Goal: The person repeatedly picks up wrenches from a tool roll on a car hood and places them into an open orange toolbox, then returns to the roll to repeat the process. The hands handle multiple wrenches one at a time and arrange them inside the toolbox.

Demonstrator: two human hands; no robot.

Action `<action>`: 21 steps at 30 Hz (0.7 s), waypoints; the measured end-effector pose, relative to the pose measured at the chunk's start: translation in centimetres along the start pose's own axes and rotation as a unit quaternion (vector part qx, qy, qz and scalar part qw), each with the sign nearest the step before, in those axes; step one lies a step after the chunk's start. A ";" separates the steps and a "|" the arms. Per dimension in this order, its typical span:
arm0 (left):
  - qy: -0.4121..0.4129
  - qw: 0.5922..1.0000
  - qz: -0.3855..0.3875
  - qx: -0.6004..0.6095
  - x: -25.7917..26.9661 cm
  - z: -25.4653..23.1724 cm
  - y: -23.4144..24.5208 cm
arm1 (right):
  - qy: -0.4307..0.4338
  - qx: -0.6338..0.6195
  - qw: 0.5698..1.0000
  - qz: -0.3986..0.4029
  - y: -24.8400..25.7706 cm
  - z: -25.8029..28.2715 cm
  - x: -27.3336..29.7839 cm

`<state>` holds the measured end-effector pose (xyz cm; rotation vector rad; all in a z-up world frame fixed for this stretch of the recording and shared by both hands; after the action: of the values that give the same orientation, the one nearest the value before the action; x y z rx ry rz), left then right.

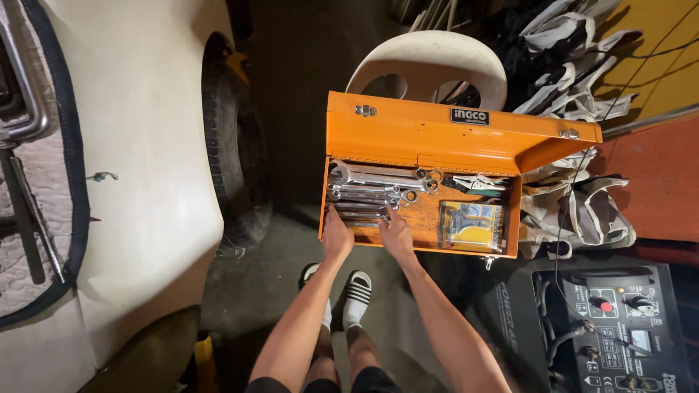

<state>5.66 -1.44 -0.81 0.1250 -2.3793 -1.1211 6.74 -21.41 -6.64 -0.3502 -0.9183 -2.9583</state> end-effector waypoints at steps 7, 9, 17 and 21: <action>-0.064 0.998 -0.016 -0.019 0.9 0.3 1.1 | -0.023 -0.037 0.999 0.028 1.6 2.2 1.5; -0.132 0.987 -0.087 0.006 1.8 -0.5 3.1 | 0.060 -0.056 0.997 0.010 3.3 4.3 2.3; -0.263 0.946 -0.186 0.027 6.9 -7.1 17.0 | 0.210 -0.043 0.976 0.025 10.6 18.0 3.6; -0.291 0.921 -0.257 0.043 10.8 -8.9 24.8 | 0.314 -0.022 0.949 0.007 12.7 27.5 5.1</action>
<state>3.63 5.51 26.77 0.5438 -3.0353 -1.4411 8.53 -16.24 23.63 0.5578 -0.7482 -2.7723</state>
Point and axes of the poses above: each hand's wrist, its own x-axis away from the middle knuckle, its own y-axis out of the back of the hand, z = x × y, the point moved 4 cm from there along -x, towards the middle knuckle, and after that the axes turned 11 degrees about -x, right-handed, at the moved point
